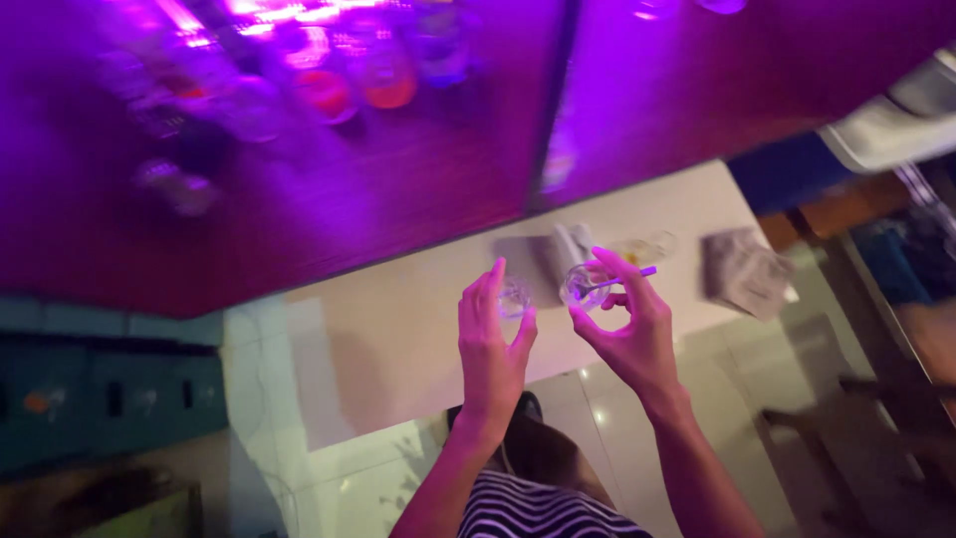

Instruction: Organizing bottles and glasses on a shelf and cleaning the cabinet surfaces with a cloth.

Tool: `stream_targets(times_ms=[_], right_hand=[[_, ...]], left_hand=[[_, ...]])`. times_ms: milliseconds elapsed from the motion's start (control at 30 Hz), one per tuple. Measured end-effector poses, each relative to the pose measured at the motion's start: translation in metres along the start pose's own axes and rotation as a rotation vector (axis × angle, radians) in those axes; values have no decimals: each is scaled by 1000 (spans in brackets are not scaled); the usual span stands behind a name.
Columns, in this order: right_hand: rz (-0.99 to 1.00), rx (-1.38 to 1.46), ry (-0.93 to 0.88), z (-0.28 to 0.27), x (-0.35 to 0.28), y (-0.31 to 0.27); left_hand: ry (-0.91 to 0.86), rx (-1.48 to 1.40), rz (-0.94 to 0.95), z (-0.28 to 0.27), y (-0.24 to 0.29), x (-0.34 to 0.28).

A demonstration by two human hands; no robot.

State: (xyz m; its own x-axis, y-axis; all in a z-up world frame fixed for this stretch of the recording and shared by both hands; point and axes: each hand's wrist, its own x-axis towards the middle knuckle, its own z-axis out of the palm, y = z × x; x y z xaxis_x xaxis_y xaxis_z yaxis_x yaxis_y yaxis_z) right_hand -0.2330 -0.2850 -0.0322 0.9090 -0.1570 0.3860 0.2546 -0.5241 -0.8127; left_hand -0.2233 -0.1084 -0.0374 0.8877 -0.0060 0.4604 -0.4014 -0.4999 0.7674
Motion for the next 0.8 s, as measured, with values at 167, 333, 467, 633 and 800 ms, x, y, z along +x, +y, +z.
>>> stream_targets(times_ms=[167,333,467,633,800], right_hand=[[-64,77,-102,44,14,-41],[-132,86,-141,84,38,-81],[-226,119,-124,120,63,-104],[-295,233,-132,170,83,-109],[-187,175,-123,204,97,-114]], left_hand=[[87,35,-16,-61,-6,9],[171,64,-34,-109,-12,30],[256,77,-3,-133,-24,52],[284,40,-43,-150,-52,75],[303,-12,-93,-159,-80,94]])
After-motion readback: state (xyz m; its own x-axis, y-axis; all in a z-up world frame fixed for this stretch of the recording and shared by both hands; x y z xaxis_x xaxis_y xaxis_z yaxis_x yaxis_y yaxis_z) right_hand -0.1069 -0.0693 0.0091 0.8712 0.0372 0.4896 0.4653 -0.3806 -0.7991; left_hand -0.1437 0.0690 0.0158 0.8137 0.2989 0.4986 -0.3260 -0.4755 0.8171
